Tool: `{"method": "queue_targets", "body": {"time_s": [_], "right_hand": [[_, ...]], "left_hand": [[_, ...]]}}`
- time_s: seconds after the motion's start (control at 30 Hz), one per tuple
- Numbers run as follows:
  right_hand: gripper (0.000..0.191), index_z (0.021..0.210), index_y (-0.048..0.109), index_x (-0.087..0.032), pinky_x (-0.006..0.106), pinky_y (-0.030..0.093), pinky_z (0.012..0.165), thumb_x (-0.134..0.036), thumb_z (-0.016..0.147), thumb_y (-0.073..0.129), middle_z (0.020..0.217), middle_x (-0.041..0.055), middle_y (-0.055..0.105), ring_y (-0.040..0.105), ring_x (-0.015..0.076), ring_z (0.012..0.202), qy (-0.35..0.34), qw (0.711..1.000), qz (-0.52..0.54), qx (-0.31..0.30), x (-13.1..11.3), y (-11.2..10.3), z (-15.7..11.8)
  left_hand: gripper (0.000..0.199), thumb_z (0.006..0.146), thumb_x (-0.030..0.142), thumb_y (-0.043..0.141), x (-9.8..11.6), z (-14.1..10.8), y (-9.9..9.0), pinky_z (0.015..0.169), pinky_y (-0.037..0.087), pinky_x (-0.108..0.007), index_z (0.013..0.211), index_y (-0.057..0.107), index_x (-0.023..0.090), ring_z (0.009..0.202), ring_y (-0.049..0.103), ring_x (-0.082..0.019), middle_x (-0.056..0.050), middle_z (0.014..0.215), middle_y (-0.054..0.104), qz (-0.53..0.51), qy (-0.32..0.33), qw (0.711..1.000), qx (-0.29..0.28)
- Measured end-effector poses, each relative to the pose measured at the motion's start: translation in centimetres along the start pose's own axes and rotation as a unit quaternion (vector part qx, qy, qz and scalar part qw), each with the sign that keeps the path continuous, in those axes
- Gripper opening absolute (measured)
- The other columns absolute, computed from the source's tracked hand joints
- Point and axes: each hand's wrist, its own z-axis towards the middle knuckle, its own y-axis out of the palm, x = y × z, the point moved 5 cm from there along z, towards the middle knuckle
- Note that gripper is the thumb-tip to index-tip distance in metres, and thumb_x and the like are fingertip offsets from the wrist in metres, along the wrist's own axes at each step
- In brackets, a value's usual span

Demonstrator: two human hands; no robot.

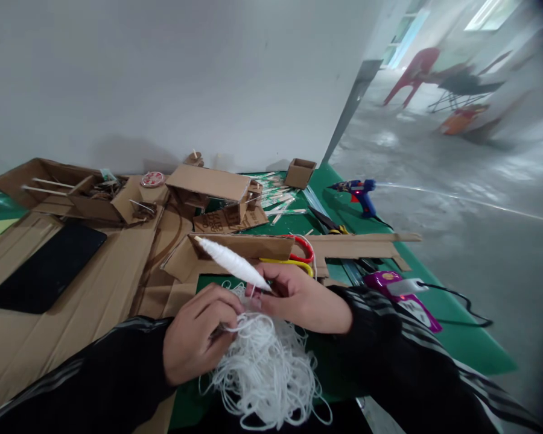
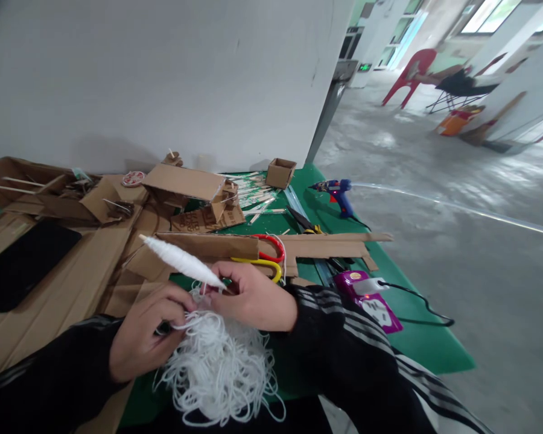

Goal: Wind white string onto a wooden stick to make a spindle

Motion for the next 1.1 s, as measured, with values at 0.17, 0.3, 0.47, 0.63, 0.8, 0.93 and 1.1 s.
{"method": "queue_targets", "body": {"time_s": [0.17, 0.3, 0.47, 0.63, 0.8, 0.93, 1.1], "right_hand": [[0.023, 0.088, 0.054, -0.017, 0.022, 0.038, 0.058, -0.021, 0.072, 0.071, 0.08, -0.0019, 0.051, 0.042, 0.0099, 0.065, 0.014, 0.997, -0.058, -0.057, 0.2, 0.6, -0.3], [0.022, 0.086, 0.056, -0.018, 0.021, 0.037, 0.055, -0.019, 0.07, 0.071, 0.072, -0.0043, 0.049, 0.041, 0.0093, 0.06, 0.04, 0.995, -0.06, -0.065, 0.5, 0.9, -0.4], [0.014, 0.08, 0.053, -0.018, 0.023, 0.039, 0.058, -0.015, 0.07, 0.062, 0.071, -0.0035, 0.049, 0.042, 0.0099, 0.06, 0.052, 0.996, -0.054, -0.052, 1.4, 1.2, -0.2], [0.014, 0.08, 0.05, -0.018, 0.023, 0.04, 0.06, -0.011, 0.069, 0.057, 0.072, -0.0032, 0.049, 0.044, 0.0101, 0.063, 0.046, 0.997, -0.055, -0.031, 1.6, 1.0, -0.1], [0.015, 0.081, 0.05, -0.018, 0.022, 0.039, 0.06, -0.01, 0.069, 0.055, 0.074, -0.0035, 0.048, 0.044, 0.0098, 0.064, 0.027, 0.999, -0.021, -0.009, 0.9, 0.8, -0.1], [0.015, 0.085, 0.052, -0.016, 0.021, 0.038, 0.059, -0.011, 0.072, 0.057, 0.076, -0.0032, 0.048, 0.043, 0.0089, 0.064, 0.006, 1.0, 0.023, -0.004, 0.3, 0.8, -0.1], [0.013, 0.084, 0.052, -0.017, 0.022, 0.035, 0.056, -0.016, 0.074, 0.061, 0.073, -0.0036, 0.047, 0.041, 0.0088, 0.062, 0.013, 0.999, 0.042, 0.002, 0.2, 0.9, -0.4]], "left_hand": [[0.019, 0.082, 0.001, 0.054, 0.4, -0.3, -0.2, 0.069, 0.048, -0.026, 0.079, 0.053, 0.02, 0.076, 0.057, -0.015, -0.002, 0.082, 0.064, 0.051, 0.076, 0.995, 0.025], [0.016, 0.093, 0.009, 0.049, 1.2, -0.9, -0.4, 0.074, 0.053, -0.031, 0.084, 0.06, 0.017, 0.086, 0.058, -0.018, -0.006, 0.087, 0.067, 0.091, 0.157, 0.983, 0.015], [0.02, 0.096, 0.013, 0.047, 1.7, -1.4, -0.8, 0.077, 0.056, -0.034, 0.083, 0.062, 0.017, 0.09, 0.057, -0.019, -0.005, 0.085, 0.067, 0.118, 0.168, 0.978, 0.03], [0.017, 0.091, 0.008, 0.052, 1.6, -1.2, -2.0, 0.083, 0.058, -0.038, 0.08, 0.063, 0.016, 0.092, 0.056, -0.02, -0.004, 0.091, 0.059, 0.127, 0.196, 0.969, 0.085], [0.017, 0.083, 0.004, 0.055, 1.2, -0.2, -2.5, 0.076, 0.055, -0.036, 0.075, 0.053, 0.019, 0.091, 0.057, -0.02, -0.004, 0.088, 0.055, 0.042, 0.109, 0.988, 0.102], [0.013, 0.092, 0.032, 0.045, 0.4, -0.4, -1.1, 0.077, 0.053, -0.041, 0.095, 0.05, 0.02, 0.095, 0.058, -0.025, -0.009, 0.097, 0.057, -0.187, -0.084, 0.977, 0.057], [0.008, 0.091, 0.028, 0.055, -1.0, -1.0, -0.1, 0.066, 0.048, -0.028, 0.098, 0.053, 0.024, 0.074, 0.058, -0.015, -0.001, 0.086, 0.059, -0.125, -0.214, 0.969, 0.015]]}}
